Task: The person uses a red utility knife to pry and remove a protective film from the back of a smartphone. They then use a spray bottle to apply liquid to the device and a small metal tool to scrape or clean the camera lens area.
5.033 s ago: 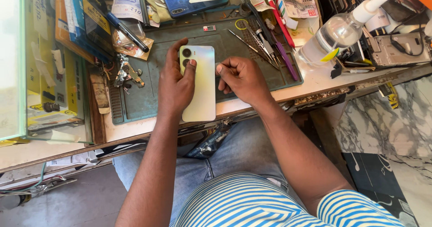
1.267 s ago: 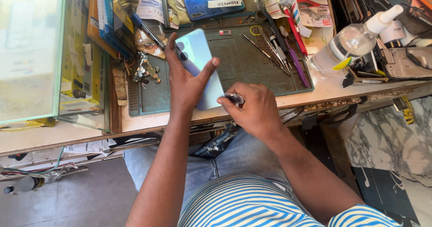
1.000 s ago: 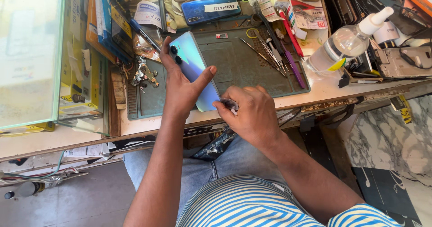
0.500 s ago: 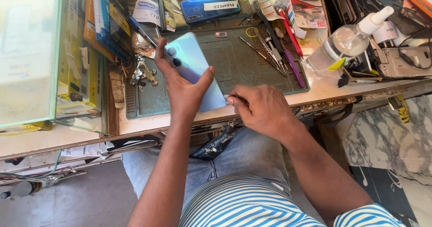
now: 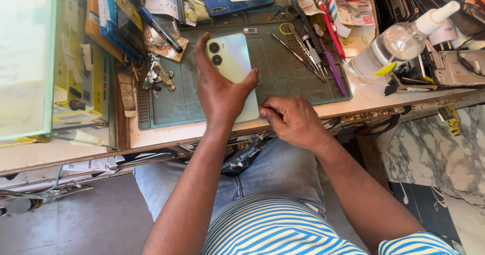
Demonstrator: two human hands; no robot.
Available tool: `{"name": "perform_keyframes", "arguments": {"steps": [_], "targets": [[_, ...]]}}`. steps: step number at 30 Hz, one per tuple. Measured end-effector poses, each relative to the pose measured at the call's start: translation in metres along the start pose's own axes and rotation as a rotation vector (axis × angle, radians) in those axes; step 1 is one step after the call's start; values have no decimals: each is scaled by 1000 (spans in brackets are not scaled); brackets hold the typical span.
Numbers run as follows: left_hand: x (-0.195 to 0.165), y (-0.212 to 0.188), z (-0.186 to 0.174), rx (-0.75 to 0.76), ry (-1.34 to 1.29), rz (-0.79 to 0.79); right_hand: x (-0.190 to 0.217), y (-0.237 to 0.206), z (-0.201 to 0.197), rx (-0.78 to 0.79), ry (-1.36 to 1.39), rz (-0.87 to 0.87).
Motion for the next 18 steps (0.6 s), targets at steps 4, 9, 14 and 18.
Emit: {"name": "perform_keyframes", "arguments": {"steps": [4,9,14,18], "targets": [[0,-1,4,9,36,19,-1,-2,2,13,0,-39],[4,0,7,15,50,7,-4,3,5,123,-15,8],[16,6,10,16,63,-95,-5,0,8,93,80,122],[18,10,5,-63,87,-60,-6,-6,15,17,132,215]]}}
Point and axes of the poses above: each hand's wrist, its own y-axis towards the middle knuckle, its own z-axis out of the palm, x = y × z, the point moved 6 cm from there along y, towards the middle knuckle, and after that the axes turned 6 degrees about -x, right-handed, at the moved point
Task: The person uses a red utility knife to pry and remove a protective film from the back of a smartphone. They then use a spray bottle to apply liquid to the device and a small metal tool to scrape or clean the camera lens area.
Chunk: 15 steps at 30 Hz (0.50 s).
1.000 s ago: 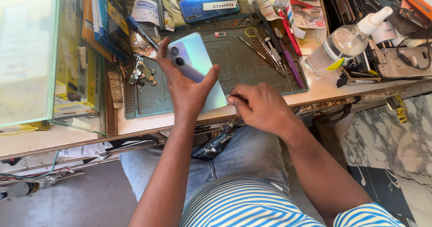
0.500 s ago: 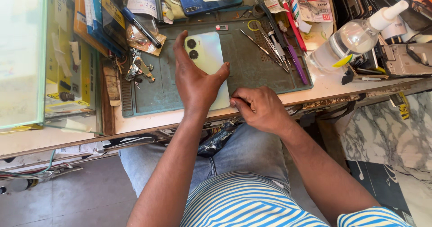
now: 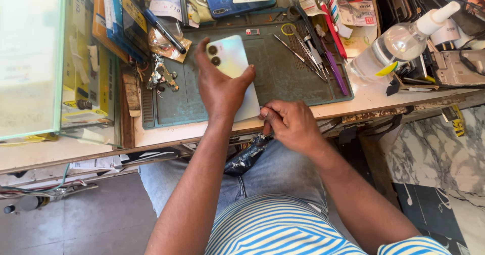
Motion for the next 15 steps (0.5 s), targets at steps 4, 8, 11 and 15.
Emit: {"name": "perform_keyframes", "arguments": {"steps": [4,8,11,15], "targets": [[5,-1,0,-17,-71,-77,4,-10,4,-192,0,-49],[6,0,-4,-56,-112,-83,3,-11,9,-202,4,-17],[7,0,-1,-72,-154,-125,6,-14,7,-256,32,-55],[3,1,-4,-136,-126,-78,7,-13,8,-303,64,-73]]}}
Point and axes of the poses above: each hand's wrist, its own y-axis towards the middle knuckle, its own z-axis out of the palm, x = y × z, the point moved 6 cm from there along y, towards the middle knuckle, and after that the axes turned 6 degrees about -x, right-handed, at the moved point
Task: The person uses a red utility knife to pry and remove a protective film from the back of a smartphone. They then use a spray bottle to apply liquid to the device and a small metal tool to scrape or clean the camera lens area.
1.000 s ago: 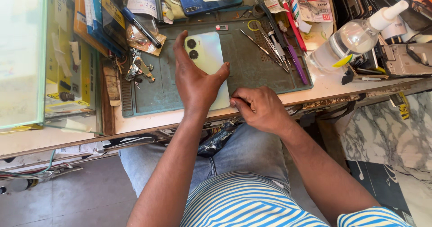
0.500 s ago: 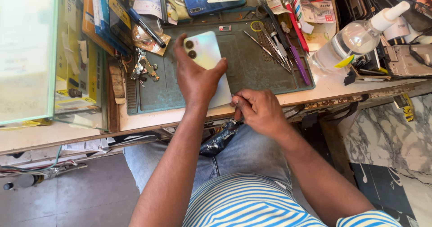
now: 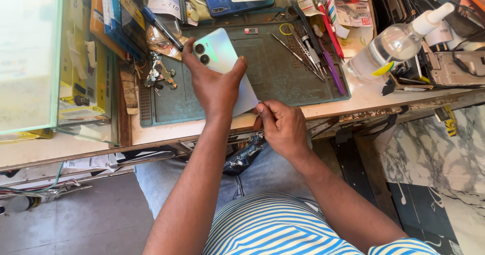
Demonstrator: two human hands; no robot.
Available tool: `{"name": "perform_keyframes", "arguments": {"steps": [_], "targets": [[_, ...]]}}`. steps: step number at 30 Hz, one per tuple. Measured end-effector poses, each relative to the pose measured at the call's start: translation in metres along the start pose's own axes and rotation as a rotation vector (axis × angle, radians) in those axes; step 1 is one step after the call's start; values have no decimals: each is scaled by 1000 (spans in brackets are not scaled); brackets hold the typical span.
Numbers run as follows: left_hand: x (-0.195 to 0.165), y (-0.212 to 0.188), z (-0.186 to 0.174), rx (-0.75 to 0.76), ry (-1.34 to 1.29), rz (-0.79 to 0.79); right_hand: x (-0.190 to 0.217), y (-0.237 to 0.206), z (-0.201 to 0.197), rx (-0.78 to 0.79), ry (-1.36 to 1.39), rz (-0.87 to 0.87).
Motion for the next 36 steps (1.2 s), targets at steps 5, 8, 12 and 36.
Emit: {"name": "perform_keyframes", "arguments": {"steps": [5,8,12,36], "targets": [[0,1,2,16,-38,-93,1,2,1,-24,-15,-19],[-4,2,2,6,-56,-75,-1,4,3,-8,-68,6],[-4,3,0,-14,-106,-81,-4,6,2,39,19,52],[-11,10,-25,236,379,292,14,112,-56,279,-296,-319]]}}
Point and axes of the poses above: each hand's wrist, its own y-axis towards the middle knuckle, its own z-axis out of the palm, x = y × z, the point moved 6 cm from there along y, towards the middle knuckle, and after that the axes turned 6 degrees about -x, right-handed, at the moved point
